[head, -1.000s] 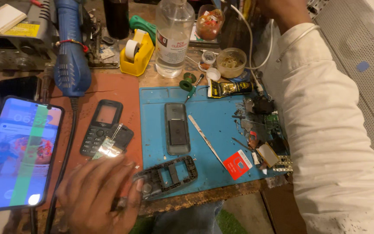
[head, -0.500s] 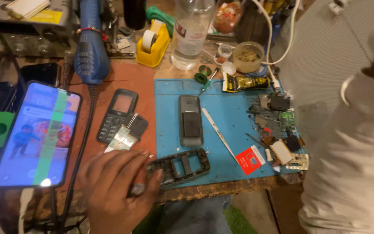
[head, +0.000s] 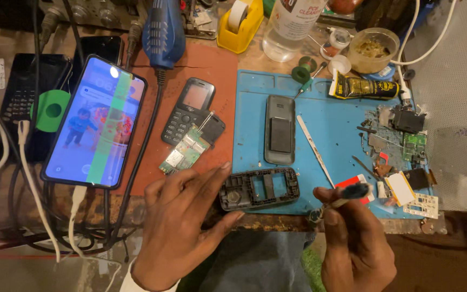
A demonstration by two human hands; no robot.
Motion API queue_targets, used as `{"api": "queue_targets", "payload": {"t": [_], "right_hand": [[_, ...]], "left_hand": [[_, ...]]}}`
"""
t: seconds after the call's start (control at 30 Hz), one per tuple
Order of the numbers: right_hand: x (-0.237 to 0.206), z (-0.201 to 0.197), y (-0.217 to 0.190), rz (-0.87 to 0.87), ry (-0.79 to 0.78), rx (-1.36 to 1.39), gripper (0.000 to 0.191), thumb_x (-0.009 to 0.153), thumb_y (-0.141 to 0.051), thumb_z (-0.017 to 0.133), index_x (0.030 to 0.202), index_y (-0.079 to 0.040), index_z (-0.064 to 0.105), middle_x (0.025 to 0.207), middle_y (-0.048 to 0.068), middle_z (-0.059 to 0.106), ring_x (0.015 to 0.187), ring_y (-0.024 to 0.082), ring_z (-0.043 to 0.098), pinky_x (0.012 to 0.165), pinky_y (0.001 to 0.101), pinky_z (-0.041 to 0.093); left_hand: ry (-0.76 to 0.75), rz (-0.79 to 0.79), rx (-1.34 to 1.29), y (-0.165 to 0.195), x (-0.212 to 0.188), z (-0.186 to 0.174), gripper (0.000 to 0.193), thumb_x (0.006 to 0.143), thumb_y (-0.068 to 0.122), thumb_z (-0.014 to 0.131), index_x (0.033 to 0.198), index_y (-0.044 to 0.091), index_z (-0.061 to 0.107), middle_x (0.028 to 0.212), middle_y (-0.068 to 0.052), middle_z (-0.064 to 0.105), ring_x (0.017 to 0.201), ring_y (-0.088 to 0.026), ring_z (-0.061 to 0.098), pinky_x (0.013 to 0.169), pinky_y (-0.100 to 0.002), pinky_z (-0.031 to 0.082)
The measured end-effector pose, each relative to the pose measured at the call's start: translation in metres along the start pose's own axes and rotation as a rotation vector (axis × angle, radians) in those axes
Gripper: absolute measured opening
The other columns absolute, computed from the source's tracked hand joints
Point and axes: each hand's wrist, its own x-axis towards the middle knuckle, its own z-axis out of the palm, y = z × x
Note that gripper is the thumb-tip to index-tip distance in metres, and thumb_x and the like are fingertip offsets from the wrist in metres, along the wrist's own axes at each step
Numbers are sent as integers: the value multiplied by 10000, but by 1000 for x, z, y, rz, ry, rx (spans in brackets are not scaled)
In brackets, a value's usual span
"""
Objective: The person removes the back cover and battery from a feature phone, then uses a screwdriver to pry out the motherboard and internal components. They place the parts on the workbench and continue to separate the phone casing.
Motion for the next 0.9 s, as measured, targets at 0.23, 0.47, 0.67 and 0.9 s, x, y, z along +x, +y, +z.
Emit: {"api": "queue_targets", "payload": {"t": [0.23, 0.47, 0.67, 0.9], "right_hand": [[3, 4, -21, -131, -192, -325, 295, 898, 4, 730, 1178, -86, 744, 1008, 116, 759, 923, 157, 764, 805, 288, 591], [2, 16, -18, -78, -177, -479, 394, 856, -10, 748, 1223, -154, 753, 1081, 60, 663, 756, 123, 695, 714, 278, 557], [2, 33, -29, 63, -174, -515, 382, 855, -38, 755, 1180, -236, 770, 1022, 27, 669, 699, 118, 692, 626, 298, 561], [0, 23, -21, -86, -432, -499, 382, 764, -99, 790, 1113, -256, 789, 983, 5, 683, 682, 102, 694, 561, 287, 559]], "left_hand": [[45, -71, -47, 2, -11, 7, 863, 809, 436, 813, 1516, 109, 442, 1242, -21, 722, 1075, -243, 572, 858, -434, 335], [165, -138, -19, 12, -22, 22, 854, 783, 463, 840, 1487, 165, 459, 1198, -18, 732, 975, -228, 580, 815, -427, 359], [68, -162, -100, 9, -18, 18, 880, 763, 422, 856, 1493, 159, 443, 1205, 17, 709, 1019, -233, 599, 797, -431, 358], [56, -171, -163, 6, -17, 15, 910, 747, 361, 863, 1509, 155, 411, 1244, 24, 702, 1111, -233, 603, 802, -432, 348]]}}
